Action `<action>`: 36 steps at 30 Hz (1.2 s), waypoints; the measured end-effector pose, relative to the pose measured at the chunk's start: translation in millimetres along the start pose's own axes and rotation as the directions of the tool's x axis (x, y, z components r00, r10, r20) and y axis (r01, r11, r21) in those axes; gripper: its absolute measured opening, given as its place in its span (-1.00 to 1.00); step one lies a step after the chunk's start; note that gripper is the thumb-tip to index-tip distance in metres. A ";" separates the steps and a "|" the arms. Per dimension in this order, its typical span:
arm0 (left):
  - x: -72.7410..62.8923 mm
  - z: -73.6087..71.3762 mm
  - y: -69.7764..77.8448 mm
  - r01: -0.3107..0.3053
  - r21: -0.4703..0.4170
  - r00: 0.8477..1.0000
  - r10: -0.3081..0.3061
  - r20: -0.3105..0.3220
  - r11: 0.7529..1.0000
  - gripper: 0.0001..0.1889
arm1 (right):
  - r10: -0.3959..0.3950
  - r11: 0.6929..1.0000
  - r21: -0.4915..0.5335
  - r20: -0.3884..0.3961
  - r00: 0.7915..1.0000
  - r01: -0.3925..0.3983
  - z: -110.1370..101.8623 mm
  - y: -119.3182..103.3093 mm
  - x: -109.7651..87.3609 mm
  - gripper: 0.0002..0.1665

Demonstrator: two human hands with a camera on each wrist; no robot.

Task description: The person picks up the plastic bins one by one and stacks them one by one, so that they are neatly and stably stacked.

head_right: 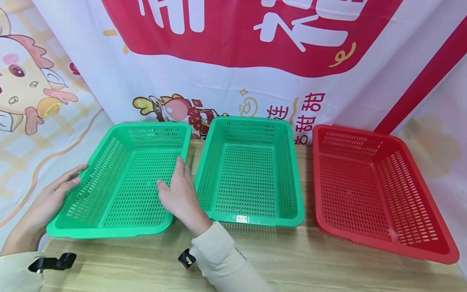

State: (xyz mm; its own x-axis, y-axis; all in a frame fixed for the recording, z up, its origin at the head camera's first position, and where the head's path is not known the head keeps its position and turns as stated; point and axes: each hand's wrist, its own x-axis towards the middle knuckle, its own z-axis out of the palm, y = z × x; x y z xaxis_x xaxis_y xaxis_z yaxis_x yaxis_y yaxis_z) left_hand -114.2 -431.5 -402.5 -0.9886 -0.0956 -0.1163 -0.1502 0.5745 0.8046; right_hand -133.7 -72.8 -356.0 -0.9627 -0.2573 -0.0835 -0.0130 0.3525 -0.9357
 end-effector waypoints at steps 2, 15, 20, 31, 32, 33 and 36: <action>-0.3 -0.8 -0.3 0.010 -0.015 1.000 -0.010 0.004 1.000 -0.38 | 0.005 1.000 0.006 0.008 1.000 -0.006 -0.1 0.1 0.1 -0.02; -2.7 -10.9 -14.0 0.002 -0.073 0.999 0.000 0.034 0.997 -0.40 | 0.053 0.998 0.020 0.051 0.997 -0.054 -2.3 -1.0 -0.6 -0.09; -2.3 -15.5 -11.7 0.025 -0.135 0.999 -0.019 0.045 0.991 -0.39 | 0.019 1.000 0.020 0.019 1.000 -0.020 -2.4 -1.5 -3.1 -0.15; -7.2 -22.1 -9.4 0.068 -0.462 0.993 -0.015 0.116 0.884 -0.40 | -0.053 0.990 0.129 0.001 0.999 0.053 -5.3 2.6 -5.9 -0.24; -7.3 -22.5 -9.3 0.064 -0.481 0.993 -0.009 0.116 0.874 -0.40 | -0.058 0.989 0.138 -0.006 0.998 0.058 -5.6 2.7 -6.1 -0.24; -7.5 -23.0 -9.3 0.059 -0.497 0.993 -0.001 0.116 0.866 -0.40 | -0.063 0.987 0.148 -0.013 0.998 0.065 -5.8 2.7 -6.2 -0.24; -8.3 -25.4 -9.4 0.034 -0.537 0.993 0.034 0.116 0.843 -0.40 | -0.076 0.983 0.164 -0.035 0.996 0.081 -5.8 2.6 -6.8 -0.26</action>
State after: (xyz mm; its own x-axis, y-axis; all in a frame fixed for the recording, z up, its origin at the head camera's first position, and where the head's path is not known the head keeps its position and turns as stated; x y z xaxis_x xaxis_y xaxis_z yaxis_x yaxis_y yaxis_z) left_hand -104.3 -456.7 -394.3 -0.9876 0.0187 -0.1556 -0.1547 0.0447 0.9870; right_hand -128.8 -64.9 -355.9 -0.9678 -0.2517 -0.0002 -0.0462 0.1781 -0.9829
